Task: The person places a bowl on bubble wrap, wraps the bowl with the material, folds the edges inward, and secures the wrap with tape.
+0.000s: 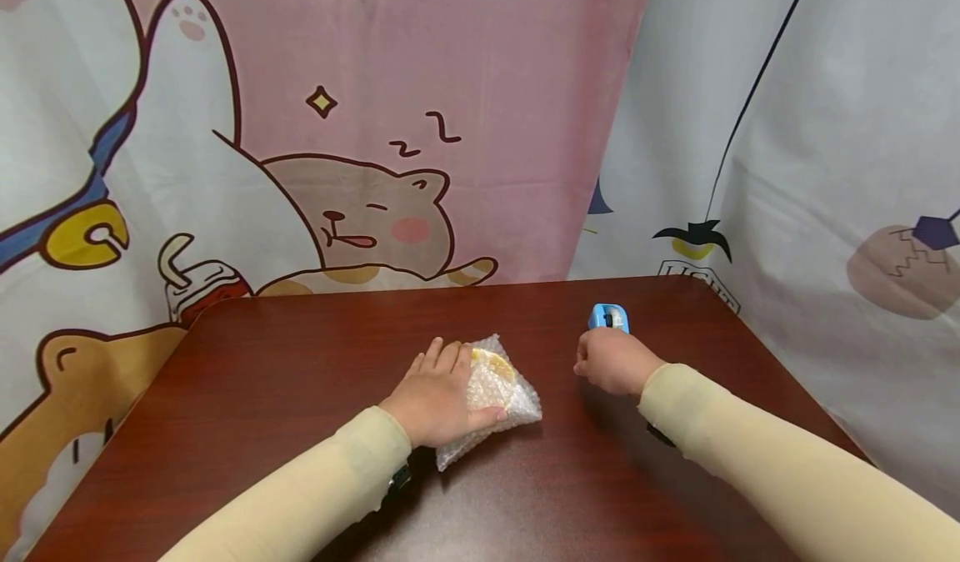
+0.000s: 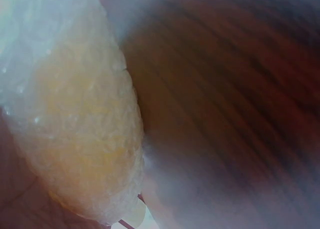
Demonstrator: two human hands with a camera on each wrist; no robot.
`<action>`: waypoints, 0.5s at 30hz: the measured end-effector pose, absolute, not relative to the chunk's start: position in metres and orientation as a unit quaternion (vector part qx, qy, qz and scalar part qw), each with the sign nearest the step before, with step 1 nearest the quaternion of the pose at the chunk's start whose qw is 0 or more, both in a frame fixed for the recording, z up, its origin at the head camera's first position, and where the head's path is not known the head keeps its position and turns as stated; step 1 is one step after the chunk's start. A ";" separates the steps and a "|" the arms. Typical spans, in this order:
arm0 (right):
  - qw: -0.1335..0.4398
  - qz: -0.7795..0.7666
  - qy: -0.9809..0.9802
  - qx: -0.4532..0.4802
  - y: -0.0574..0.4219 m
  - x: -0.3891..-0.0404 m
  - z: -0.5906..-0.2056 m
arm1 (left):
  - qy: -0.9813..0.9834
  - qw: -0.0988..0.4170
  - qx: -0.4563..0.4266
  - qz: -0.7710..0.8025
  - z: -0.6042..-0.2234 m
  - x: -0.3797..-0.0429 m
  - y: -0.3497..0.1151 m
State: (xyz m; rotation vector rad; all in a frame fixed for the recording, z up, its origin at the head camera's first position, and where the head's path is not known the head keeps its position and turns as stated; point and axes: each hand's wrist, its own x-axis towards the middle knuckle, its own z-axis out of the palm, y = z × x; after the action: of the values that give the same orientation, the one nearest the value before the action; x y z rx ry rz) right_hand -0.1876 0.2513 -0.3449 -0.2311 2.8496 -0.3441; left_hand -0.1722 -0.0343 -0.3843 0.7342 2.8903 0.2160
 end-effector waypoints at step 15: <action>0.073 -0.071 0.986 -0.134 0.233 -0.180 -0.341 | 0.964 0.075 0.246 0.071 -0.385 -0.173 -0.034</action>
State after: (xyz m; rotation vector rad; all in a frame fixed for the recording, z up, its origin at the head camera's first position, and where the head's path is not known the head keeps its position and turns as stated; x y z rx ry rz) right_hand -0.1796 0.2333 -0.3409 -0.4039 2.9601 -0.2133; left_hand -0.1730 -0.0344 -0.3847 0.7367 2.8909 0.2144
